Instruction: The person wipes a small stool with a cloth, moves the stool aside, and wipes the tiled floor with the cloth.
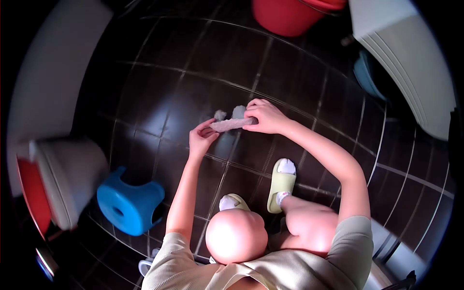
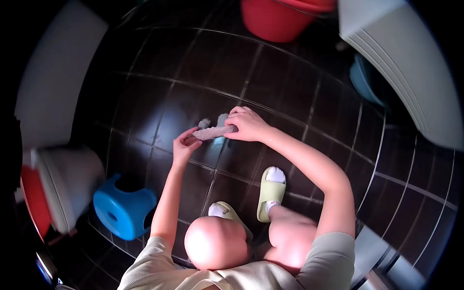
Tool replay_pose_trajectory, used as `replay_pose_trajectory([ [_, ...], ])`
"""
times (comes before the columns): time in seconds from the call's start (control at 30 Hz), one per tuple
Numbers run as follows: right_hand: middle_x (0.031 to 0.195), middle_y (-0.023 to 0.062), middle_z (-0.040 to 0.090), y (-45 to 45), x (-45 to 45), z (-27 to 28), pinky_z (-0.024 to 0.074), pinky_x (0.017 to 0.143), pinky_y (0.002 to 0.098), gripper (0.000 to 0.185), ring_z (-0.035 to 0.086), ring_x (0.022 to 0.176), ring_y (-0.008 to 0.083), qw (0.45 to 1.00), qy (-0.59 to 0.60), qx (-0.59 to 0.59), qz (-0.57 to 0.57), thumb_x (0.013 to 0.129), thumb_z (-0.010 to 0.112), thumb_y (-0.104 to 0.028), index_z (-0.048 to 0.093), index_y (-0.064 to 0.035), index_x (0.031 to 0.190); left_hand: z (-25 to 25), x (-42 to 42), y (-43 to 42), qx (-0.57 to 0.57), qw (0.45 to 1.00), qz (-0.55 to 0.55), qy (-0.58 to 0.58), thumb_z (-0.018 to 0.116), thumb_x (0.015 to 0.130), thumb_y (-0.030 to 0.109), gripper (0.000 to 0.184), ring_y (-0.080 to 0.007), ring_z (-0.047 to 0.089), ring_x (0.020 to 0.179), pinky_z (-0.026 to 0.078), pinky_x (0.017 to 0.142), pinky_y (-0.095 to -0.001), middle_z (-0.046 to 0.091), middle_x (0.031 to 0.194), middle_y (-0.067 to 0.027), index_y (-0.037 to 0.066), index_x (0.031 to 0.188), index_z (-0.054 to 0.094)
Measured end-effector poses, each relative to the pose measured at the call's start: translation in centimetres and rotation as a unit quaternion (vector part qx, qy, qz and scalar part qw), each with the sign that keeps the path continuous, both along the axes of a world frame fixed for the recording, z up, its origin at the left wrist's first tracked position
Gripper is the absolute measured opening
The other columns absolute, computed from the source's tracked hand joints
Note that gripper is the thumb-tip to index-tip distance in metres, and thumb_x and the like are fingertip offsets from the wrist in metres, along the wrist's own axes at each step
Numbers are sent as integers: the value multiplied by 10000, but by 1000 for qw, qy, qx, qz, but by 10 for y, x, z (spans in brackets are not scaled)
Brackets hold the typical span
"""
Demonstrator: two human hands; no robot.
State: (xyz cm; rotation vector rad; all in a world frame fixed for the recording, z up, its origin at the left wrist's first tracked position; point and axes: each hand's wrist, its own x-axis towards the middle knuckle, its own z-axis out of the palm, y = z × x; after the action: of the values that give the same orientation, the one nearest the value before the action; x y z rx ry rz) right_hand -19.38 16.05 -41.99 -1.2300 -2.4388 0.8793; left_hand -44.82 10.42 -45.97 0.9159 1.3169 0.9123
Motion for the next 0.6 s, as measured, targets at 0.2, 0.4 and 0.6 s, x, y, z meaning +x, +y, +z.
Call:
replay_pose_trajectory([
  [0.2, 905, 144, 658, -61, 99, 25, 508, 720, 423, 292, 641, 854, 308, 975, -103, -180, -79, 798, 630, -217, 564, -91, 1053, -24, 81, 24, 284, 875, -240, 311, 680, 777, 135, 157, -262, 569, 855, 449, 759, -339, 564, 891, -111, 4, 841, 620],
  [0.4, 835, 116, 644, -124, 143, 23, 492, 685, 335, 340, 623, 735, 181, 869, 63, -420, -255, 793, 620, -193, 569, -41, 1093, -12, 120, 24, -61, 910, -401, -86, 634, 871, 174, 120, -32, 489, 777, 377, 675, -191, 557, 808, 62, 94, 846, 548],
  [0.6, 909, 115, 651, -134, 124, -15, 480, 775, 322, 340, 613, 863, 179, 888, 111, -405, -187, 784, 637, -186, 584, -5, 1067, -8, 85, -12, -186, 888, -386, -168, 646, 870, 151, 140, -49, 518, 852, 403, 751, -213, 570, 874, 39, 98, 909, 523],
])
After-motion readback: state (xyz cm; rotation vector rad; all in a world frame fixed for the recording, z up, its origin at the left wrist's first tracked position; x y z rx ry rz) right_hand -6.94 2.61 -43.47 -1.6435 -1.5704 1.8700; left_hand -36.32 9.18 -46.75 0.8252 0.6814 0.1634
